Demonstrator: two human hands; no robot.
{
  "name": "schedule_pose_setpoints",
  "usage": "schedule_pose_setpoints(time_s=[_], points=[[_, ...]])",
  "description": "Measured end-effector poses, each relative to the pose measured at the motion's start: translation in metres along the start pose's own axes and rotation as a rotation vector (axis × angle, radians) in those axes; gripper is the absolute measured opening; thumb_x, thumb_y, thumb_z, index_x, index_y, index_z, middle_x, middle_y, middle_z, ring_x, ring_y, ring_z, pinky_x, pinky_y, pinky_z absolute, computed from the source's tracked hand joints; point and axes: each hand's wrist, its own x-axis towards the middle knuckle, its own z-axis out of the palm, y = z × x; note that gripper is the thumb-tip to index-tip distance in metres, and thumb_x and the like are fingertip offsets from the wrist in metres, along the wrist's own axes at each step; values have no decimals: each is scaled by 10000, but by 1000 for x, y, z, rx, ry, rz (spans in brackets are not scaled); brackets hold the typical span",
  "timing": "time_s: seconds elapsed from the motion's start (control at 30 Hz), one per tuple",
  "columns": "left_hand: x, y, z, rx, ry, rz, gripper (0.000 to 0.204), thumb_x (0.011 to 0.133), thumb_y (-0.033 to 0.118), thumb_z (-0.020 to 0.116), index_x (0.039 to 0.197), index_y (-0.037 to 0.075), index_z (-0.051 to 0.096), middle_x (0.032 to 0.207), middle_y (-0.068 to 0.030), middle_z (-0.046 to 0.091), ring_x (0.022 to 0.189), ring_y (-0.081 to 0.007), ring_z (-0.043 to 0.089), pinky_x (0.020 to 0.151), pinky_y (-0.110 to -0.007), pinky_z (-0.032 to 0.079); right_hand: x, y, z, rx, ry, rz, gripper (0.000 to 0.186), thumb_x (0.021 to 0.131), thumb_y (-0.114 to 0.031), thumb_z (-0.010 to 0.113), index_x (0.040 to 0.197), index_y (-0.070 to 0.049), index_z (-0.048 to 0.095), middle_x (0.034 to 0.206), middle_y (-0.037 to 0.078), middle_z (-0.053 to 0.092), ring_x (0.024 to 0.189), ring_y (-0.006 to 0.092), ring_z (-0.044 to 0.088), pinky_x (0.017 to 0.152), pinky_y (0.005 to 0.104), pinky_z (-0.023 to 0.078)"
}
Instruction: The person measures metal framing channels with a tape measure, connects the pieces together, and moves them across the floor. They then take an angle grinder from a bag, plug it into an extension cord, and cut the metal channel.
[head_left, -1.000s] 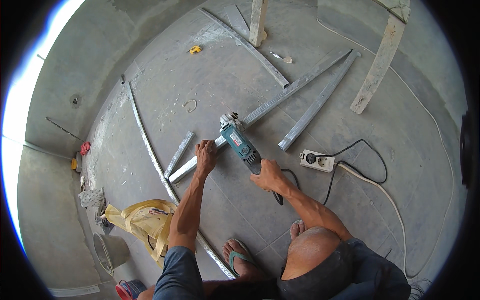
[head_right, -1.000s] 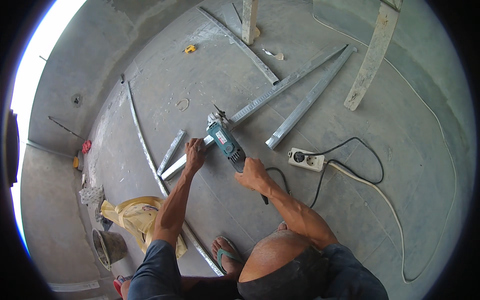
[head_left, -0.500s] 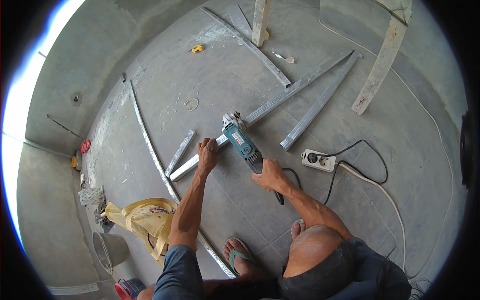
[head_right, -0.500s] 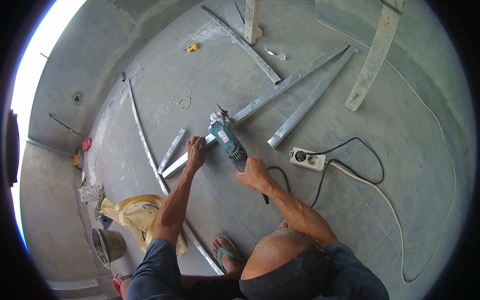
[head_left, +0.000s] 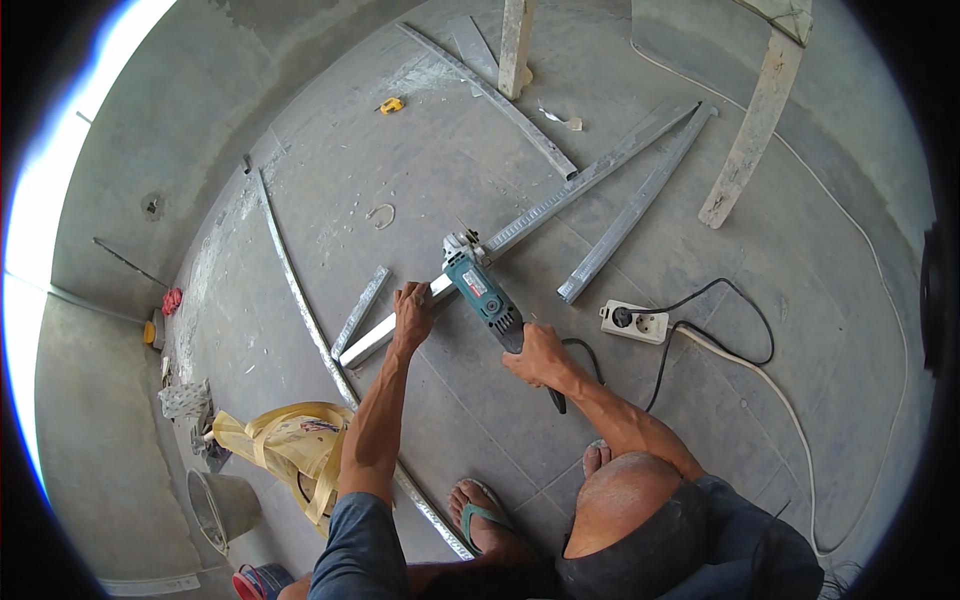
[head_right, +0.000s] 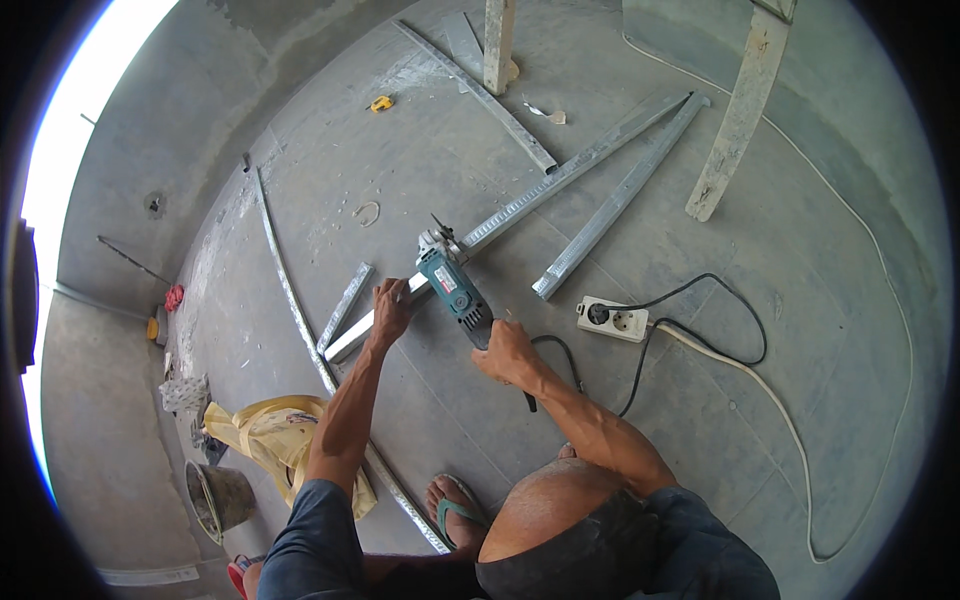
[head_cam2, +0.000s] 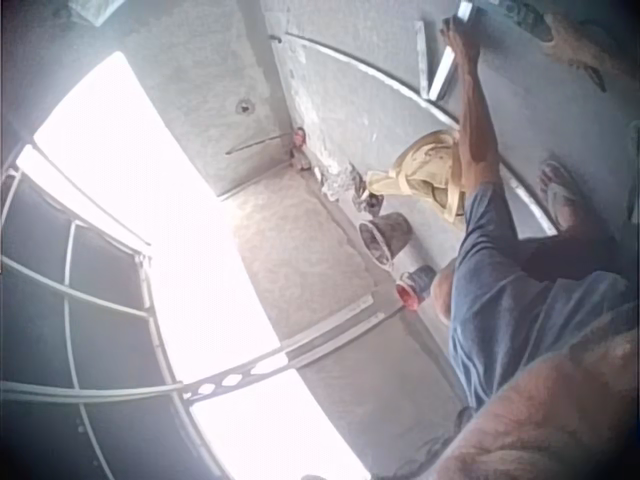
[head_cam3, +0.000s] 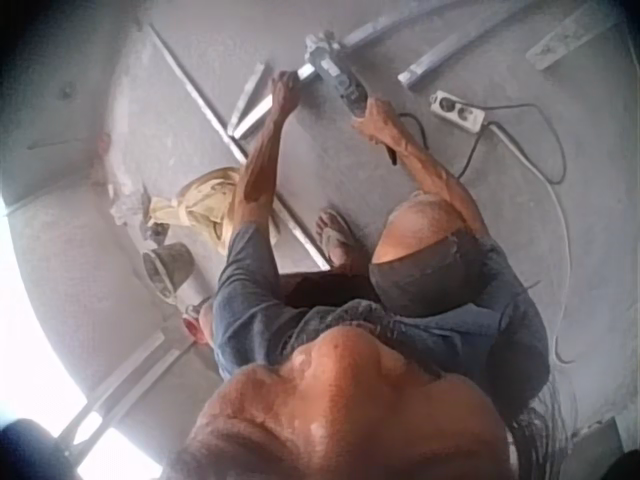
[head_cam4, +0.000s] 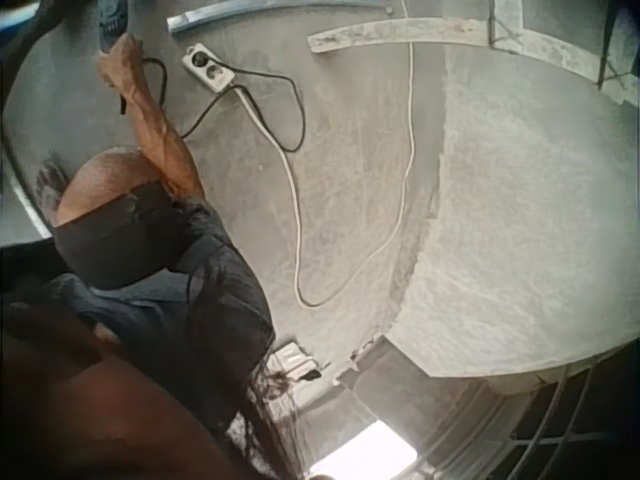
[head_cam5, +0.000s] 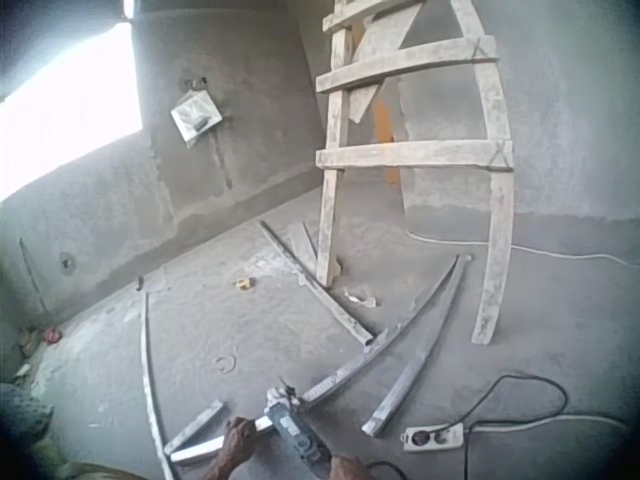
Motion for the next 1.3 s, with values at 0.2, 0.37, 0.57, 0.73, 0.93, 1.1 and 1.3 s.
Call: schedule_pose_setpoints(time_s=[0.2,0.37,0.57,0.73,0.93,1.1,1.3], points=[[-2,22,2,47,-43,-107,323,870,6,626,1183,56,686,1129,-122,634,1078,-338,554,923,-455,426,2,26,15,-185,214,-172,481,815,-213,751,1066,154,567,909,374,681,843,483,726,720,475,612],[-16,11,-7,257,38,-95,281,901,39,621,1176,50,676,1120,-137,648,1076,-353,578,916,-471,442,-10,5,2,-103,163,-50,728,817,-224,736,1342,147,396,954,349,689,972,509,683,901,528,548],[-5,3,-43,-148,-122,-154,288,967,143,551,1211,53,674,1077,-191,712,1048,-410,637,906,-492,487,-35,-24,-34,12,240,-171,543,799,-215,750,1192,87,527,852,266,709,788,441,728,741,472,589],[17,22,-72,-488,-252,-384,363,1006,370,596,1156,46,661,876,-66,610,862,-143,557,772,-323,451,-58,-44,-70,37,290,-201,395,798,-170,746,1063,70,578,798,220,707,759,386,742,703,452,580],[13,35,-99,-562,-222,-230,399,987,436,649,1087,52,605,870,-64,586,843,-174,560,746,-337,449,-75,-60,-89,57,320,-233,398,805,-207,770,1021,74,588,778,207,703,708,345,738,684,438,582],[5,58,-91,-233,-171,-107,371,931,326,740,1135,72,562,936,-135,635,848,-308,612,764,-393,458,-86,-64,-97,-5,370,-286,370,807,-213,773,973,68,598,762,207,698,691,343,735,672,434,580],[-17,83,-64,195,-4,46,405,835,126,745,1186,77,549,1006,-123,571,1002,-344,566,799,-477,414,-88,-63,-88,-62,296,-279,351,807,-210,769,929,71,598,713,197,682,658,337,727,637,424,572]])
